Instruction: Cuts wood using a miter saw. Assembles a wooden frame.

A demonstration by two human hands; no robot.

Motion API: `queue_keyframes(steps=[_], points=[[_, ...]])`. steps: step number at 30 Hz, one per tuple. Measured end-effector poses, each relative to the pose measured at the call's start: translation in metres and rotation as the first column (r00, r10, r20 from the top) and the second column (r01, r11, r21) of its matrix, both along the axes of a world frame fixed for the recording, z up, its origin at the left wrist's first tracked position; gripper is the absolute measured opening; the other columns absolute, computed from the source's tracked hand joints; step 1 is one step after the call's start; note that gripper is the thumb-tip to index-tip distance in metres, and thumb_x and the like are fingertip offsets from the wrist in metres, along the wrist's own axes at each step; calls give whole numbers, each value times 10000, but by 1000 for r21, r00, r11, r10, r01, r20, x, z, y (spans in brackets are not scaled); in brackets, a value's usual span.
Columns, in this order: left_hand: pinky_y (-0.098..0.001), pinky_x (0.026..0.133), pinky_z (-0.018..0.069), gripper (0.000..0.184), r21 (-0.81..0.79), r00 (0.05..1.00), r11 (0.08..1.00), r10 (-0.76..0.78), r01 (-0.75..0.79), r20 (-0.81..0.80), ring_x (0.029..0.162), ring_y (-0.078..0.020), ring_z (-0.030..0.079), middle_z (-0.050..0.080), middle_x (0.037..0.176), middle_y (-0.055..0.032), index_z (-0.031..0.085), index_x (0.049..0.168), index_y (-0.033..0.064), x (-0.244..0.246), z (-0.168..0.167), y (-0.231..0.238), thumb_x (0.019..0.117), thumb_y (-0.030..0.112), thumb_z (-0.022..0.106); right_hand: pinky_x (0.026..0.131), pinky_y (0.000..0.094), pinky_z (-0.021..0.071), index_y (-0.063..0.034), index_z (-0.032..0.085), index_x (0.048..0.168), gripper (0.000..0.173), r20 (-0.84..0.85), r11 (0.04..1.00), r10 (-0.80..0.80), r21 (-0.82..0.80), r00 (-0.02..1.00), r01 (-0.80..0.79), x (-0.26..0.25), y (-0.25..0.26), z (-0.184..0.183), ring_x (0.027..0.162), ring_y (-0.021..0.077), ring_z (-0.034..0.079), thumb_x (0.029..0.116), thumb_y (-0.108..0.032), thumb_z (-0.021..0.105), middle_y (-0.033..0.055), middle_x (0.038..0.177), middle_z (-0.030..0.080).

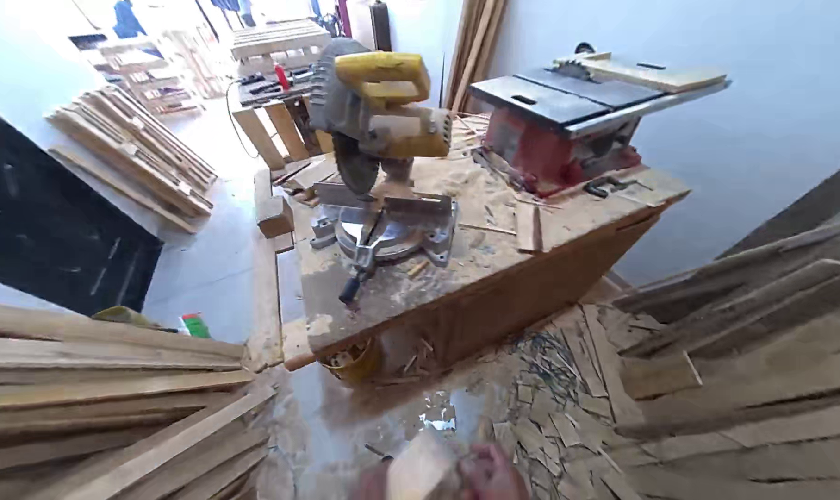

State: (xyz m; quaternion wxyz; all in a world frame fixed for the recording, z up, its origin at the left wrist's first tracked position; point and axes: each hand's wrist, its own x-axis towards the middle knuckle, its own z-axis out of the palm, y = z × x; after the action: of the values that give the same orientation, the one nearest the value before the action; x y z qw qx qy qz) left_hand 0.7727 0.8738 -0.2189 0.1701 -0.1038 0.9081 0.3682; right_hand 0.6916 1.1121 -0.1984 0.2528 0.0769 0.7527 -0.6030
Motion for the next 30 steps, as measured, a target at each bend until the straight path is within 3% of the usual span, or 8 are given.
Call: queue_keyframes(steps=[7,12,14,17,21,24,27,30], points=[[-607,1076,467,1079,-264,960,960,20,-97,-279,1321,-411,539,530,1446,-247,458,1509,29,-183,70,-211,766,777,685,811,421,638,-56,672,1202,291,-402,992,-75,64,913,110,-156,-97,108,893,193,739,995,-259,651,62,1061,749],[-643,1078,448,991,-330,930,944,-126,5,-344,1340,-446,505,496,1463,-269,430,1535,45,-332,101,-274,807,620,782,870,381,623,-63,674,1217,322,-862,958,69,198,502,209,-260,-138,241,987,138,712,989,-290,660,59,1139,723],[-635,1085,443,941,-369,900,926,-226,80,-372,1328,-434,516,529,1440,-241,442,1524,66,-383,100,-289,820,580,795,914,376,606,-22,656,1232,389,-934,914,166,266,317,306,-307,-157,291,1049,153,697,998,-333,651,109,1188,700],[-595,1105,436,908,-452,837,872,-385,191,-389,1344,-397,505,551,1436,-194,473,1505,80,-451,90,-307,820,583,791,995,414,528,-64,620,1329,535,-903,797,366,428,224,426,-382,-194,351,1168,213,635,971,-462,619,135,1282,651],[-570,1140,407,802,-511,746,778,-573,366,-339,1386,-340,482,573,1431,-121,518,1473,149,-524,85,-327,855,613,733,913,669,495,-107,608,1329,737,-556,450,681,831,477,326,-471,-246,390,1131,391,640,849,-662,670,184,1204,666],[-568,1120,420,662,-531,676,736,-644,420,-359,1392,-316,463,559,1438,-82,587,1433,273,-563,60,-344,901,665,632,596,523,502,-134,660,837,522,-259,243,711,963,653,117,-489,-276,407,674,247,627,845,-653,708,72,727,625],[-615,1104,405,532,-471,681,805,-573,361,-456,1399,-363,450,529,1484,-124,655,1375,333,-583,33,-362,962,647,533,554,404,542,-103,675,837,497,-100,242,609,968,787,-64,-487,-294,415,566,169,611,933,-591,672,51,677,639],[-614,1066,422,518,-425,690,834,-538,352,-484,1353,-366,485,538,1477,-101,635,1393,374,-594,20,-372,981,651,488,570,455,535,-134,682,873,510,-27,188,598,976,801,-108,-479,-300,402,606,191,619,886,-643,690,51,692,634]])
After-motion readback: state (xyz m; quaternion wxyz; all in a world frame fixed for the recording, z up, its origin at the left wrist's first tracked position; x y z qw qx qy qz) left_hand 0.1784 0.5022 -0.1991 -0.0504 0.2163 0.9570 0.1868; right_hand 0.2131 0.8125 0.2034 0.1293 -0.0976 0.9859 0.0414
